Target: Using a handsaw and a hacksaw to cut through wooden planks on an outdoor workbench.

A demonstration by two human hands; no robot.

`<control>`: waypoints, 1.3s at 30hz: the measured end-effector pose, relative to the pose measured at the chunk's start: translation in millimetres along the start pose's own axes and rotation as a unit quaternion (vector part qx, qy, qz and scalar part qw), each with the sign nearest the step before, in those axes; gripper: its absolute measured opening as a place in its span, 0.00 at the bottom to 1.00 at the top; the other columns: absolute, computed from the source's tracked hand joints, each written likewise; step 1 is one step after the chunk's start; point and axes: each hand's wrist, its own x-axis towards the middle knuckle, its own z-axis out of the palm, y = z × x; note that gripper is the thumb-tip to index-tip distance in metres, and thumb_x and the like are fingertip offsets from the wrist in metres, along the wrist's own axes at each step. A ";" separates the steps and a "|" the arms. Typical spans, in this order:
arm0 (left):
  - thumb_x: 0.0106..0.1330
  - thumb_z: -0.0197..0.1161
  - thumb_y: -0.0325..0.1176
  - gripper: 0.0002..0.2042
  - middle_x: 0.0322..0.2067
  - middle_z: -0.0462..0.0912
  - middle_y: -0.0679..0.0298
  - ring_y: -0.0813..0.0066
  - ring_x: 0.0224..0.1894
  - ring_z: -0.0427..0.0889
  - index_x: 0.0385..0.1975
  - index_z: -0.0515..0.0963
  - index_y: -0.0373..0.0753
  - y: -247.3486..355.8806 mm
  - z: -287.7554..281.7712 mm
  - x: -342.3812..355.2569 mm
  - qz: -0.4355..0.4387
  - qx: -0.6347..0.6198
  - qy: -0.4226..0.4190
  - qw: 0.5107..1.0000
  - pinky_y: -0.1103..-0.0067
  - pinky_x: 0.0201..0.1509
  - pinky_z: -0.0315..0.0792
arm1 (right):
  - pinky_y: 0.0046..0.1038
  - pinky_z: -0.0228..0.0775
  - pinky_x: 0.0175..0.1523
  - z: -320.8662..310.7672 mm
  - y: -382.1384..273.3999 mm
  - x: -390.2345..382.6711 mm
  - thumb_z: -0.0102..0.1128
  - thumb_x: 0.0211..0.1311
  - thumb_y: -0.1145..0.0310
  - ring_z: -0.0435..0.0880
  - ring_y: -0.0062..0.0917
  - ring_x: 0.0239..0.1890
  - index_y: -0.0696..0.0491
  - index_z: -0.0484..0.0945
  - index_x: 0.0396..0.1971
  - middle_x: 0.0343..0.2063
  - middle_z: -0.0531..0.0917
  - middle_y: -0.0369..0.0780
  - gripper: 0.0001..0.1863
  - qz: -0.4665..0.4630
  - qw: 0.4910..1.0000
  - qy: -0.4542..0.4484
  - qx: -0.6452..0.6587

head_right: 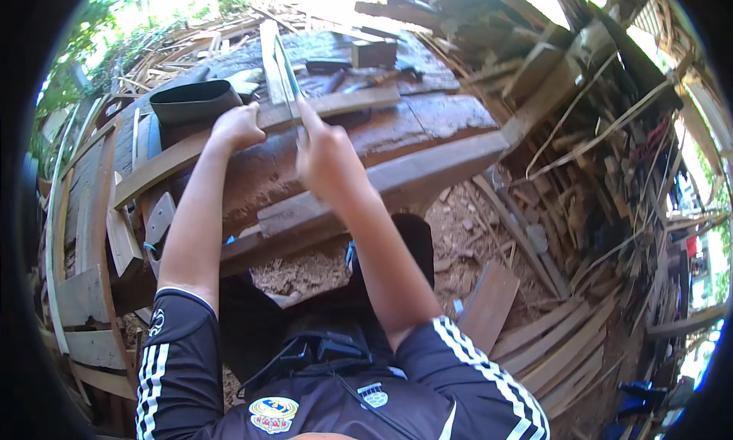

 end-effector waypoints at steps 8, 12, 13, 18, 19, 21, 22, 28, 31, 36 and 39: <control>0.50 0.63 0.38 0.26 0.50 0.84 0.48 0.56 0.56 0.83 0.52 0.77 0.35 5.1 1.8 -8.1 -0.027 0.017 -0.001 0.999 0.66 0.61 0.76 | 0.46 0.75 0.36 -9.4 -9.7 -56.1 0.53 0.66 0.78 0.83 0.56 0.29 0.59 0.66 0.68 0.28 0.79 0.63 0.29 -0.018 0.998 -0.056 -0.015; 0.50 0.65 0.39 0.28 0.50 0.84 0.48 0.56 0.55 0.83 0.52 0.77 0.34 0.1 -6.9 0.1 -0.016 -0.027 -0.003 1.000 0.66 0.61 0.76 | 0.46 0.76 0.37 -9.0 0.0 1.9 0.54 0.67 0.75 0.84 0.57 0.33 0.62 0.64 0.68 0.29 0.81 0.64 0.29 0.072 0.996 -0.027 0.050; 0.50 0.65 0.39 0.28 0.50 0.84 0.48 0.56 0.55 0.83 0.52 0.77 0.34 -2.4 -4.9 0.9 -0.016 -0.024 -0.001 1.000 0.66 0.61 0.76 | 0.43 0.77 0.36 -4.7 20.8 5.8 0.55 0.66 0.73 0.85 0.55 0.30 0.63 0.64 0.67 0.34 0.83 0.62 0.30 0.052 0.992 -0.010 0.117; 0.48 0.67 0.40 0.26 0.49 0.85 0.50 0.57 0.54 0.84 0.50 0.78 0.39 -12.5 -2.6 2.9 -0.030 -0.029 0.012 0.999 0.66 0.59 0.77 | 0.17 0.69 0.28 -4.0 23.5 -53.8 0.57 0.66 0.76 0.75 0.11 0.25 0.60 0.59 0.72 0.26 0.76 0.33 0.35 0.092 0.937 0.022 0.335; 0.48 0.67 0.40 0.26 0.49 0.85 0.50 0.57 0.53 0.84 0.50 0.78 0.39 -11.1 -1.9 2.8 -0.024 -0.027 0.013 0.999 0.65 0.58 0.77 | 0.17 0.67 0.26 3.3 25.3 -67.6 0.57 0.68 0.75 0.73 0.11 0.22 0.59 0.57 0.73 0.26 0.75 0.32 0.35 0.071 0.919 0.050 0.384; 0.49 0.66 0.39 0.25 0.48 0.86 0.51 0.56 0.52 0.85 0.49 0.78 0.39 -8.7 -10.5 4.8 -0.028 -0.017 0.016 0.999 0.66 0.57 0.78 | 0.17 0.65 0.24 7.7 24.0 -76.8 0.55 0.71 0.75 0.70 0.10 0.21 0.58 0.56 0.74 0.25 0.74 0.30 0.34 0.092 0.905 0.047 0.413; 0.50 0.66 0.39 0.23 0.48 0.86 0.52 0.57 0.52 0.84 0.48 0.78 0.40 -8.7 -7.8 4.8 -0.026 -0.019 0.021 0.999 0.65 0.57 0.77 | 0.17 0.63 0.23 9.2 22.4 -77.3 0.54 0.73 0.74 0.67 0.10 0.19 0.57 0.54 0.75 0.24 0.72 0.28 0.33 0.108 0.889 0.048 0.443; 0.49 0.66 0.38 0.22 0.50 0.85 0.54 0.58 0.55 0.83 0.47 0.79 0.41 -2.9 5.9 5.5 -0.027 -0.021 0.049 0.998 0.63 0.60 0.74 | 0.17 0.57 0.24 14.1 42.8 -17.5 0.53 0.76 0.70 0.63 0.08 0.21 0.56 0.58 0.74 0.21 0.67 0.26 0.30 0.120 0.920 -0.033 0.371; 0.49 0.66 0.38 0.23 0.50 0.85 0.53 0.58 0.54 0.84 0.48 0.79 0.40 -17.2 10.0 7.7 -0.043 -0.047 0.044 0.997 0.63 0.59 0.75 | 0.17 0.55 0.25 23.6 31.0 -11.7 0.53 0.76 0.70 0.61 0.08 0.22 0.57 0.60 0.73 0.21 0.67 0.26 0.29 0.102 0.939 -0.055 0.325; 0.51 0.65 0.35 0.22 0.50 0.85 0.52 0.57 0.54 0.84 0.49 0.79 0.39 -17.4 -6.1 14.4 -0.026 -0.050 0.064 0.996 0.60 0.58 0.75 | 0.16 0.59 0.29 8.9 -0.7 -66.9 0.56 0.73 0.71 0.63 0.09 0.25 0.58 0.61 0.72 0.23 0.69 0.27 0.30 0.141 0.941 -0.034 0.305; 0.49 0.68 0.36 0.26 0.50 0.85 0.52 0.56 0.55 0.83 0.51 0.78 0.39 -14.9 3.3 11.0 -0.038 -0.020 0.059 0.997 0.62 0.59 0.75 | 0.16 0.62 0.30 12.4 7.9 -58.9 0.54 0.72 0.72 0.64 0.09 0.24 0.59 0.62 0.72 0.24 0.71 0.28 0.30 0.123 0.954 -0.028 0.272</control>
